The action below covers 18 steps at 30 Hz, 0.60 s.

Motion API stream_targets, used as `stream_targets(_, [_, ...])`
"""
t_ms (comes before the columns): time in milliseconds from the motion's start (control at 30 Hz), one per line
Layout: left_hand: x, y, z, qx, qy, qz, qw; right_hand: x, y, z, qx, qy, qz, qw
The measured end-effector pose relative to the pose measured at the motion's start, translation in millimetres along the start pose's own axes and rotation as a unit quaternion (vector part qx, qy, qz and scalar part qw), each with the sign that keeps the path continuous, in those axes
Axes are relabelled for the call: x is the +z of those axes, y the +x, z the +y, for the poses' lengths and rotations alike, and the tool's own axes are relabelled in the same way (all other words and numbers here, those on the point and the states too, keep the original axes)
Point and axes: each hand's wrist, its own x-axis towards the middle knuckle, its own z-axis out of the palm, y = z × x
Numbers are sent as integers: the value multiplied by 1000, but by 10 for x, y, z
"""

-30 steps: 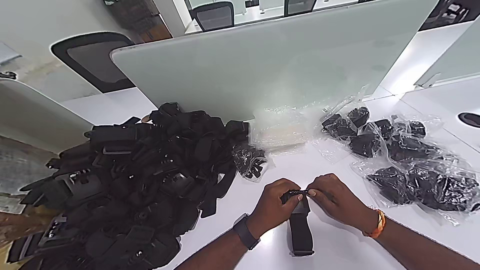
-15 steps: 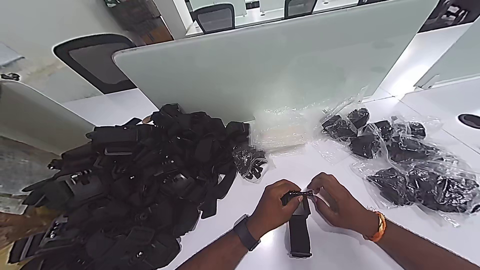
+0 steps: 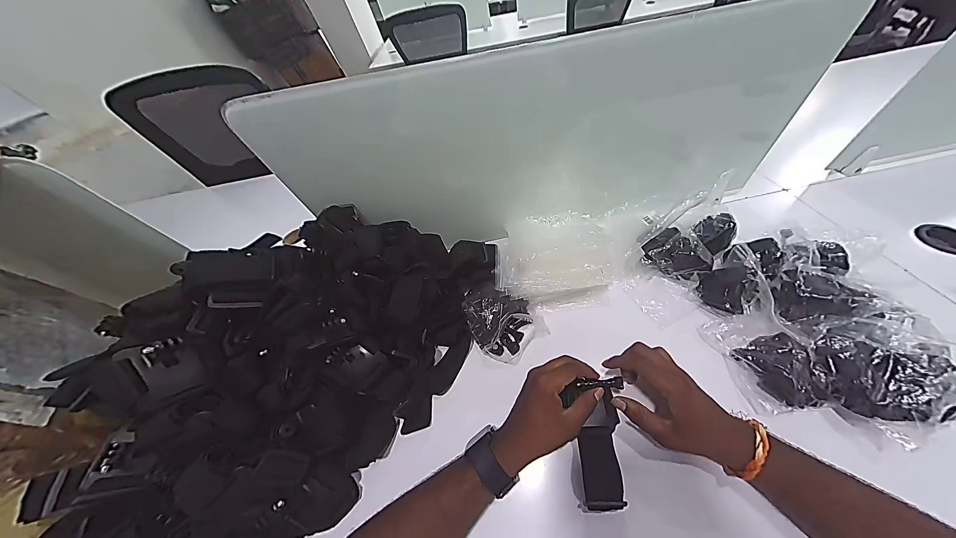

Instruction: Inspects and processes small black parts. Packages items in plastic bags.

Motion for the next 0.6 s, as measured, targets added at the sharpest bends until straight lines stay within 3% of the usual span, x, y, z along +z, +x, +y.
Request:
stream_targets(267, [-1, -2, 12, 1, 4, -7, 1000, 20, 2, 2, -10, 8, 19, 1000])
stream_targets(600, [0, -2, 9, 2, 13, 1, 1000, 0, 13, 16, 40, -11, -44, 998])
